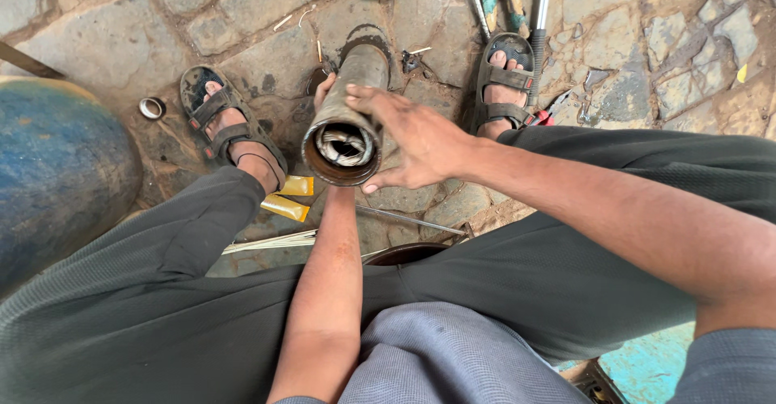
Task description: The person sits on a stone floor and uses pliers to manipulate wires inside a small metal canister. They repeatedly pull, twist, and adjust the wires, occasionally using a hammer to tap the canister. The task involves organizing and securing the wires within the container.
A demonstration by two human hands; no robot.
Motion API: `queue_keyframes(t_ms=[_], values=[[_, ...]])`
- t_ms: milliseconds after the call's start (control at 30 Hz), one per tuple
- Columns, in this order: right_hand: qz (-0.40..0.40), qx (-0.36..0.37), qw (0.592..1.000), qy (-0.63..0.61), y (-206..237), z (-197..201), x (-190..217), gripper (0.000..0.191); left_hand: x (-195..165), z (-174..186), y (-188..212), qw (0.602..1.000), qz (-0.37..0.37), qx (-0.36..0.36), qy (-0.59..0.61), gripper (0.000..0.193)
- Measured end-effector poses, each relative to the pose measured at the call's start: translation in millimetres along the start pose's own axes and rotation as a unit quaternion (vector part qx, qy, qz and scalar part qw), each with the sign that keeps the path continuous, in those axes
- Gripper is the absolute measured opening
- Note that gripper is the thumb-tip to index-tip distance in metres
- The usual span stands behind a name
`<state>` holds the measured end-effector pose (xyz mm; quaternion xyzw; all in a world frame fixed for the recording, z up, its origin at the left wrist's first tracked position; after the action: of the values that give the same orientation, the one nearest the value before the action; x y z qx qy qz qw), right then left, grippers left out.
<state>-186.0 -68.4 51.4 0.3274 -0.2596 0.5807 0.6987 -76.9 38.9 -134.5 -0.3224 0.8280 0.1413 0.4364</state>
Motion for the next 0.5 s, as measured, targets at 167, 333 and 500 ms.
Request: queue_keyframes(t_ms=[167, 333, 500], values=[[-0.004, -0.010, 0.999, -0.037, 8, 10, -2, 0.112, -12, -15, 20, 0.996, 0.024, -0.052, -0.067, 0.058], [-0.104, 0.049, 0.992, -0.054, 15, 27, -4, 0.106, -19, -37, 17, 0.957, -0.049, -0.059, -0.278, 0.058], [-0.161, 0.066, 0.984, -0.043, 19, 50, -6, 0.103, -15, -45, 16, 0.969, 0.017, -0.079, -0.234, 0.055]])
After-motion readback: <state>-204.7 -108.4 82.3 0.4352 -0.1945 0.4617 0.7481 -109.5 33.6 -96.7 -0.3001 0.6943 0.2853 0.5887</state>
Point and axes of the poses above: each hand's wrist, its own y-axis away from the middle knuckle, its own z-axis out of the back of the hand, x = y × z, the point moved 1 cm from there along -y, towards the middle knuckle, and after that the axes turned 1 degree about x, right-handed, at the moved point
